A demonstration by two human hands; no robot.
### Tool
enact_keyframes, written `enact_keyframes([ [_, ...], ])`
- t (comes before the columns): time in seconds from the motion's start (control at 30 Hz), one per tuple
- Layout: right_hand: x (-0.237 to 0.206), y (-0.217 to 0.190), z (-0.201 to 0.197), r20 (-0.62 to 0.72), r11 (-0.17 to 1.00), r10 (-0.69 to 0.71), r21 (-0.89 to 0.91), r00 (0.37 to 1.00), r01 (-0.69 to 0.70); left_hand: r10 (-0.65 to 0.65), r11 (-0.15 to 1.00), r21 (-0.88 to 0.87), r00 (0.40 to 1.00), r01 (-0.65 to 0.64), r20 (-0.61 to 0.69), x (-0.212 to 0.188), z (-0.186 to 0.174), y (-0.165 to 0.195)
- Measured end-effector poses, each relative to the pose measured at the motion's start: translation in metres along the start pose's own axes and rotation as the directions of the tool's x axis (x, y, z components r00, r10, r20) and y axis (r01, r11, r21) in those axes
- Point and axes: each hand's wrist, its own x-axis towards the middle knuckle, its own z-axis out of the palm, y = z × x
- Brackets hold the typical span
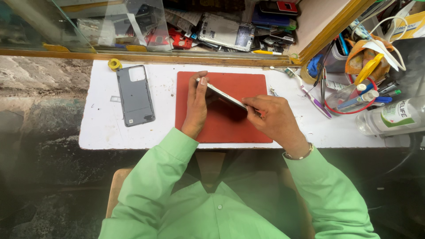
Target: The person uses a precision screwdriver to remove screws from the back of a disassembled smartphone. They then rotate the device and press along the edges to separate the back cover from the frame. The person continues to pry and separate the cover while holding the phone.
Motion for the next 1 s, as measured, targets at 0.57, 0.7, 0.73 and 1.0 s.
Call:
enact_keyframes([
  [0.57, -0.007, 0.006, -0.015, 0.126, 0.998, 0.055, -0.04, 0.99, -0.05, 0.026, 0.994, 0.107, 1.0, -0.025, -0.005, 0.001, 0.0, 0.001],
  [0.7, -0.004, 0.008, -0.011, 0.117, 0.991, -0.024, -0.126, 0.993, 0.039, 0.002, 1.0, 0.007, 0.999, -0.002, 0.04, -0.001, -0.002, 0.0],
  [0.73, -0.004, 0.008, -0.009, 0.109, 0.987, -0.053, -0.145, 0.993, 0.069, 0.012, 1.0, -0.025, 0.998, -0.011, 0.066, -0.001, -0.002, 0.0],
  [1.0, -0.012, 0.008, 0.009, -0.12, 0.965, -0.124, -0.246, 0.985, 0.091, 0.046, 0.999, 0.006, 0.988, -0.047, 0.144, -0.005, 0.011, -0.005],
])
